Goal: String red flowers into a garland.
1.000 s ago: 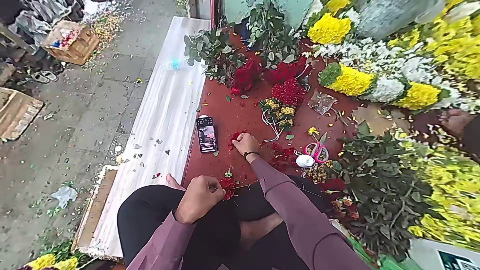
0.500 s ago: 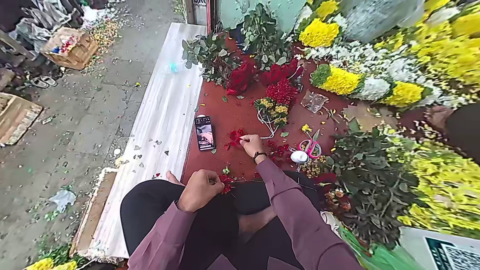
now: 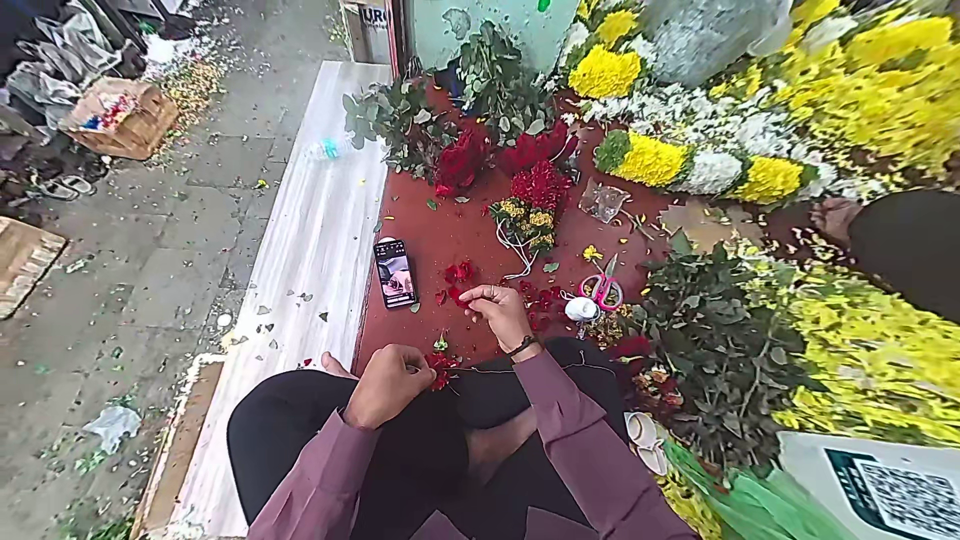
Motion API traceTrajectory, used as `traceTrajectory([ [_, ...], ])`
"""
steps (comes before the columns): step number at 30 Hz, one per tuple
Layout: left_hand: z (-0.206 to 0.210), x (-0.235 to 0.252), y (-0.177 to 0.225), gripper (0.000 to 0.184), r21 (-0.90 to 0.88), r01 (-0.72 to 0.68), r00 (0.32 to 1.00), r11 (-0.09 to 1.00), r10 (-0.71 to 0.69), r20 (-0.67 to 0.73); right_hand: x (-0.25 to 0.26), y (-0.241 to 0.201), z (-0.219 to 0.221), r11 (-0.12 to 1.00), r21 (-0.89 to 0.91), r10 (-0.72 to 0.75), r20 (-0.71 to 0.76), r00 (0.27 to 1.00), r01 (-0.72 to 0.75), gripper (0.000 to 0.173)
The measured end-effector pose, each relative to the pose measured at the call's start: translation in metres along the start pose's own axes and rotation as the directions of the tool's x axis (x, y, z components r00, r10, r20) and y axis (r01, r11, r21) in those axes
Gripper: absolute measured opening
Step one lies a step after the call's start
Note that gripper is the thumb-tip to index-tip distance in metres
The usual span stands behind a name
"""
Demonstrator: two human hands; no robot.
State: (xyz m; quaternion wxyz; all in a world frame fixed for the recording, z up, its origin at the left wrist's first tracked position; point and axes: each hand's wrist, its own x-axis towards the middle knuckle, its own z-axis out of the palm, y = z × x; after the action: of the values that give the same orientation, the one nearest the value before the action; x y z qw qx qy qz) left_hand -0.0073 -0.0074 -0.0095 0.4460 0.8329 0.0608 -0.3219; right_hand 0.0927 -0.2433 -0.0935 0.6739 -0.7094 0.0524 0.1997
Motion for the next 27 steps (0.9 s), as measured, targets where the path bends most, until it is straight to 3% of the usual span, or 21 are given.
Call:
traceTrajectory([
  [4, -0.001, 0.000, -0.001, 0.020, 0.015, 0.016, 1.000, 1.000, -0.016, -0.027, -0.009, 0.000, 0.002, 0.988, -0.086, -0.123, 0.037, 0.992, 0.126, 0.024],
  [6, -0.001, 0.001, -0.001, 0.020, 0.019, 0.028, 0.999, 0.999, -0.027, -0.043, -0.015, -0.001, 0.007, 0.981, -0.097, -0.164, 0.029, 0.986, 0.166, 0.017],
  [10, -0.002, 0.002, -0.003, 0.022, 0.001, 0.047, 0.996, 0.999, -0.047, -0.073, -0.036, -0.008, 0.020, 0.974, 0.133, -0.185, -0.007, 0.983, 0.185, 0.011],
  [12, -0.003, 0.002, -0.003, 0.023, -0.014, 0.047, 0.996, 0.999, -0.048, -0.079, -0.049, -0.013, 0.027, 0.946, 0.294, -0.134, -0.021, 0.991, 0.135, 0.023],
  [15, -0.003, 0.002, -0.003, 0.023, -0.070, 0.025, 0.995, 0.997, -0.031, -0.090, -0.067, -0.020, 0.034, 0.922, 0.387, -0.025, 0.064, 0.998, -0.002, 0.048],
  [19, -0.003, 0.002, 0.002, 0.020, -0.138, 0.014, 0.996, 0.990, -0.027, -0.088, -0.082, -0.025, 0.046, 0.947, 0.288, 0.106, 0.130, 0.986, -0.140, 0.059],
  [27, 0.000, 0.002, 0.002, 0.021, -0.093, -0.067, 0.997, 0.993, 0.062, -0.047, -0.077, -0.018, 0.047, 0.971, 0.051, 0.227, 0.121, 0.966, -0.234, 0.072],
])
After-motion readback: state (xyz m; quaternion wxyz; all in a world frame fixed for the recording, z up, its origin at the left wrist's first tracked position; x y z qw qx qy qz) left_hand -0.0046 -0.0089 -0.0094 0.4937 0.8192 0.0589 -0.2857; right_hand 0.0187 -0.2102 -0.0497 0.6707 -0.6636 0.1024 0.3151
